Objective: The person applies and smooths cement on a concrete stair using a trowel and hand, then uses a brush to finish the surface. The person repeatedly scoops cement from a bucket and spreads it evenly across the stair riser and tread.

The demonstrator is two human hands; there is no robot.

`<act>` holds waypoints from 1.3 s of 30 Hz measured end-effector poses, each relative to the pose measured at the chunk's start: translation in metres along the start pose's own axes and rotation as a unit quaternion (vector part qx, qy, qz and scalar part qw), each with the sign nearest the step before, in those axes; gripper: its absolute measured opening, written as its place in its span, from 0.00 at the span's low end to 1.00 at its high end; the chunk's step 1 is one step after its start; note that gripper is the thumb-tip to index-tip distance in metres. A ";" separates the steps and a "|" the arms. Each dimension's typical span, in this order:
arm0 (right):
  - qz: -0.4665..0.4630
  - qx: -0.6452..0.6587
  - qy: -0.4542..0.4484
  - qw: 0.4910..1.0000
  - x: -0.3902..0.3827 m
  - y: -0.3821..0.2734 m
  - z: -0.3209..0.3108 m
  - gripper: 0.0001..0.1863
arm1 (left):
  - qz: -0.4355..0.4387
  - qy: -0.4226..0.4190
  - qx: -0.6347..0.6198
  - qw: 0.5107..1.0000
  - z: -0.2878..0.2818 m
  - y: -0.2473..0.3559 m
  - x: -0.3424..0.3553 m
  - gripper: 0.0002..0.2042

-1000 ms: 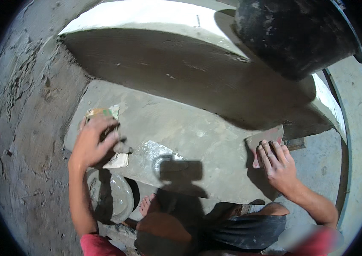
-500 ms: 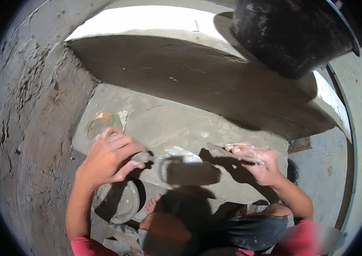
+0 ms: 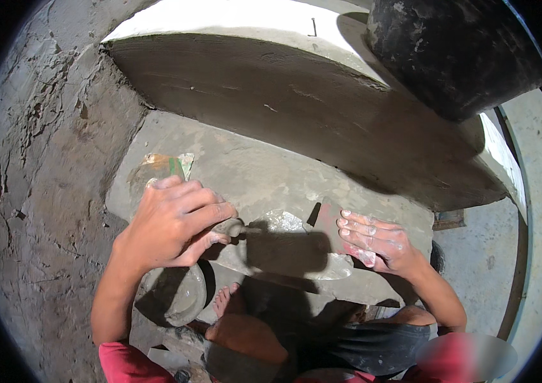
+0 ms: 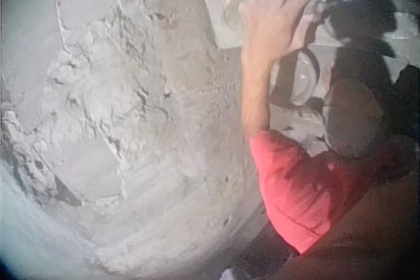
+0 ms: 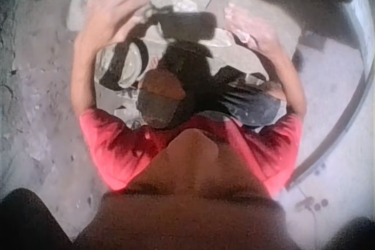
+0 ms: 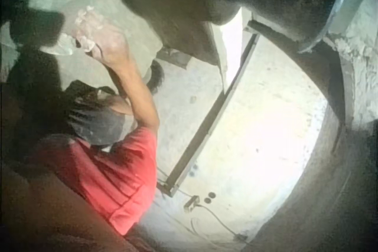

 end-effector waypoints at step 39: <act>0.580 0.405 -0.160 0.688 -0.049 0.076 -0.012 0.05 | -0.124 -0.088 -0.126 0.980 0.041 -0.063 0.006 0.20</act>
Point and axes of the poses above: each hand's wrist, its own x-axis towards the middle knuckle, its own z-axis out of the palm, y = z × x, the point moved 8 cm from there along x, towards the middle knuckle, and after that the axes turned 6 degrees about -z, right-handed, at the moved point
